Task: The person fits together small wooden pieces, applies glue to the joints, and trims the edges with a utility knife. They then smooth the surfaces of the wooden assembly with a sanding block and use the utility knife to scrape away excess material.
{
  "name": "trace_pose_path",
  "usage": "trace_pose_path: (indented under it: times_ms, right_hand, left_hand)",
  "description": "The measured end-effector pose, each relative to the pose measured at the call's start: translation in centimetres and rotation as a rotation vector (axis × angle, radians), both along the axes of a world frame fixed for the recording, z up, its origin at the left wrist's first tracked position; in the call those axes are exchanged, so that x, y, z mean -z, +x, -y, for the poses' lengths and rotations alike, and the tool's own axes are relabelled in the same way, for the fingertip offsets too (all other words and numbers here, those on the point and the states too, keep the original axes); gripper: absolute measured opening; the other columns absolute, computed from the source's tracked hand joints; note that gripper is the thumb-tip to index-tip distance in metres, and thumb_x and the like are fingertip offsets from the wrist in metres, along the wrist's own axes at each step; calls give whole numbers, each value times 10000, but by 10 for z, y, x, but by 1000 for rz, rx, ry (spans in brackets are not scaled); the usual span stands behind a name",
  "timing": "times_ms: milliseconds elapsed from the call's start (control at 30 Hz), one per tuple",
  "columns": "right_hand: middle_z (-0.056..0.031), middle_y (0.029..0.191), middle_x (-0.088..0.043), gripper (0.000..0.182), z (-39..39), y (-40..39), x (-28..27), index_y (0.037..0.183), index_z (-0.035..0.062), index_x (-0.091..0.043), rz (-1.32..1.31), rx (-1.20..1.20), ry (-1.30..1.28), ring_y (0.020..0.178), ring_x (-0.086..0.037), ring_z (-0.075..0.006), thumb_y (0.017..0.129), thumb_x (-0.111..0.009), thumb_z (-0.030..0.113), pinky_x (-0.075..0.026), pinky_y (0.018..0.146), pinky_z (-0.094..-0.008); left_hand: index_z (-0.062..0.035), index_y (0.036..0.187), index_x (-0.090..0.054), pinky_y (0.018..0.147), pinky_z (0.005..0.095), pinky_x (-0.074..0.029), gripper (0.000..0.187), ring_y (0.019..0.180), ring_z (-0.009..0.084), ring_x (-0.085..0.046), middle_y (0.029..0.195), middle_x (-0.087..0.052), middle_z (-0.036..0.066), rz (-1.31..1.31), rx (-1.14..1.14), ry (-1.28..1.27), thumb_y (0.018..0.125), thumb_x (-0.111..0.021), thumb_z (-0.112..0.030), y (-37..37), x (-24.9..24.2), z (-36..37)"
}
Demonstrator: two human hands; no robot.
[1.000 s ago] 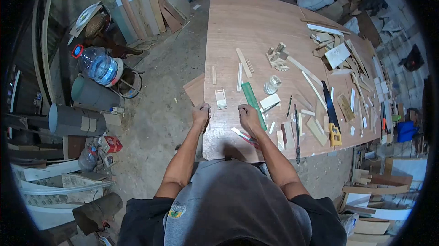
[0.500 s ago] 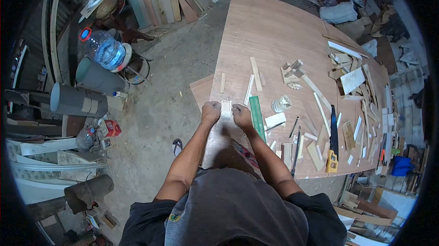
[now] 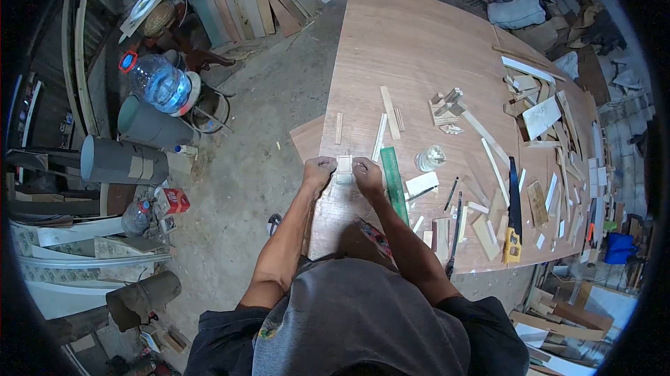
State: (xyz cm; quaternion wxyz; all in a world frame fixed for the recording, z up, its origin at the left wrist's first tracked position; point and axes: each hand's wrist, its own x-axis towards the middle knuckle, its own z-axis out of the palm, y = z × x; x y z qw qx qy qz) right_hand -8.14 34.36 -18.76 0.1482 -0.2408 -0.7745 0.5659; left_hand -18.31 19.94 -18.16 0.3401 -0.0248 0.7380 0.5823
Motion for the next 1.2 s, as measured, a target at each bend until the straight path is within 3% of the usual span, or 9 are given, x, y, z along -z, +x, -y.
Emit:
trace_pose_path:
  times_ms: [100,200,433,467,533,700,967,1133,1200]
  right_hand:
    - [-63,888,-693,225,2,0,-5,1066,-24,-674,-11,3,-152,772,-608,-119,940,-617,154,-499,710,-282]
    - [-27,849,-659,214,6,3,-32,1073,-22,-664,-42,5,-266,738,-559,-81,939,-622,139,-459,660,-249]
    - [-1,835,-643,236,15,20,-109,1137,-8,-668,-61,-14,-445,719,-541,-70,963,-589,131,-432,634,-230]
    - [-1,835,-643,236,15,25,-116,1137,-8,-668,-67,-15,-440,719,-541,-70,963,-589,131,-432,634,-230]
    - [-89,978,-687,236,16,35,-148,1157,-44,-634,29,-73,-426,898,-630,-129,956,-580,67,-499,794,-256]
    - [-78,982,-688,245,32,59,-189,1167,-34,-644,-10,-57,-324,878,-612,-112,952,-593,74,-496,779,-254]
    - [-89,1000,-682,248,39,78,-200,1168,-15,-661,-64,-59,-267,852,-615,-115,944,-576,51,-497,735,-258]
    - [-85,932,-675,210,26,101,-203,1172,-20,-589,-204,-58,-174,802,-625,-119,978,-513,6,-518,726,-261]
    - [-96,923,-673,196,27,118,-217,1163,-1,-545,-226,-38,-292,780,-617,-112,969,-519,-15,-511,694,-255]
  left_hand:
    - [15,999,-696,615,233,-485,147,705,102,-613,842,-684,48,74,-56,132,881,-723,-70,5,-9,2]
    - [7,1056,-683,662,237,-516,222,761,103,-626,913,-698,50,84,-68,221,871,-746,-98,9,-25,8]
    - [-29,1058,-641,652,237,-517,204,769,97,-627,924,-695,49,195,-80,471,888,-731,-95,27,-94,25]
    - [-24,1090,-639,686,246,-534,219,799,110,-645,959,-699,58,216,-85,523,899,-716,-96,30,-99,27]
    - [-19,1122,-638,721,254,-551,236,830,124,-663,995,-704,68,232,-87,580,909,-701,-98,36,-119,31]
    - [41,1232,-606,891,335,-596,330,1006,205,-695,1122,-693,135,312,75,752,948,-648,-122,51,-154,43]
    - [76,1237,-576,884,358,-604,382,1002,219,-701,1124,-683,171,306,125,779,958,-640,-177,76,-184,58]
    - [52,1303,-549,900,357,-592,432,1042,221,-690,1182,-667,157,400,104,770,962,-634,-198,89,-185,64]
    - [64,1289,-550,881,339,-601,429,1036,225,-694,1176,-667,171,434,50,726,969,-627,-211,95,-188,63]
